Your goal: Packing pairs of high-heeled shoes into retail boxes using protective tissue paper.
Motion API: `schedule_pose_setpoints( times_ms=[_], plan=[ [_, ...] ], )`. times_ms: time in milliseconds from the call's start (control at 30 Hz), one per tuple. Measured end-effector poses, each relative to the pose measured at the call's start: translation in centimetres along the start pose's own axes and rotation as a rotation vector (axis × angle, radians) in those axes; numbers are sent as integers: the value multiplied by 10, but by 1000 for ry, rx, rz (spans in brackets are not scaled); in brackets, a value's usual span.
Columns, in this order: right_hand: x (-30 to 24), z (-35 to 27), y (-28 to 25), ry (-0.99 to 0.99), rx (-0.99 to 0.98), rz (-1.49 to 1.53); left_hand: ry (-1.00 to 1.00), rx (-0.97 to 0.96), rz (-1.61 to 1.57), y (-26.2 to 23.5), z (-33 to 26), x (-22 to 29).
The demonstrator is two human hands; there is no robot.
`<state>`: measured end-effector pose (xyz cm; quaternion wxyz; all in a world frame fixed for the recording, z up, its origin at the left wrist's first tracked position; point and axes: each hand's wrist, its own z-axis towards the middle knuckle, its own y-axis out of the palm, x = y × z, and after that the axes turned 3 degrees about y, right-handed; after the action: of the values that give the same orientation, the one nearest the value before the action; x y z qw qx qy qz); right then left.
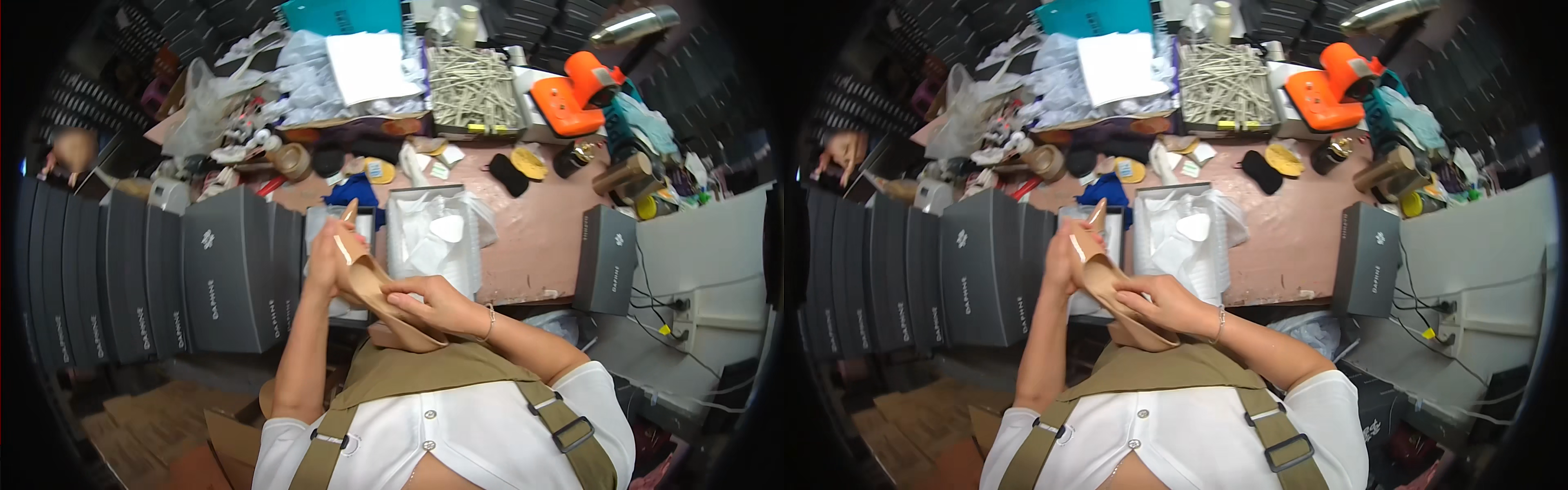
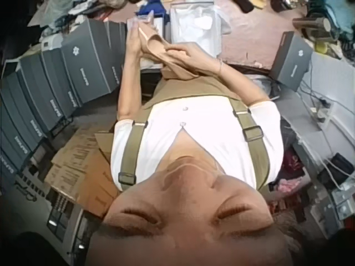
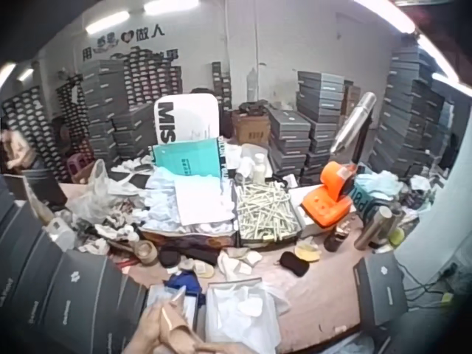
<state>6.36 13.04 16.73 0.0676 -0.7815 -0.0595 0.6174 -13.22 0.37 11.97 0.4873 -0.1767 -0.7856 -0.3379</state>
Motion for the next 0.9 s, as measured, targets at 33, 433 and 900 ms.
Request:
schedule_pose_setpoints(
  times_ms=[33,433,900],
  plan=[
    [0,2,-3,-143,265,145,69,51,10,7,-1,13],
    [-32,5,-1,-378,-172,1457,759,-91,375,108,-70,29],
    [-52,-30,-24,-155,-30,579,419,-87,87,98,-33,38]
  ],
)
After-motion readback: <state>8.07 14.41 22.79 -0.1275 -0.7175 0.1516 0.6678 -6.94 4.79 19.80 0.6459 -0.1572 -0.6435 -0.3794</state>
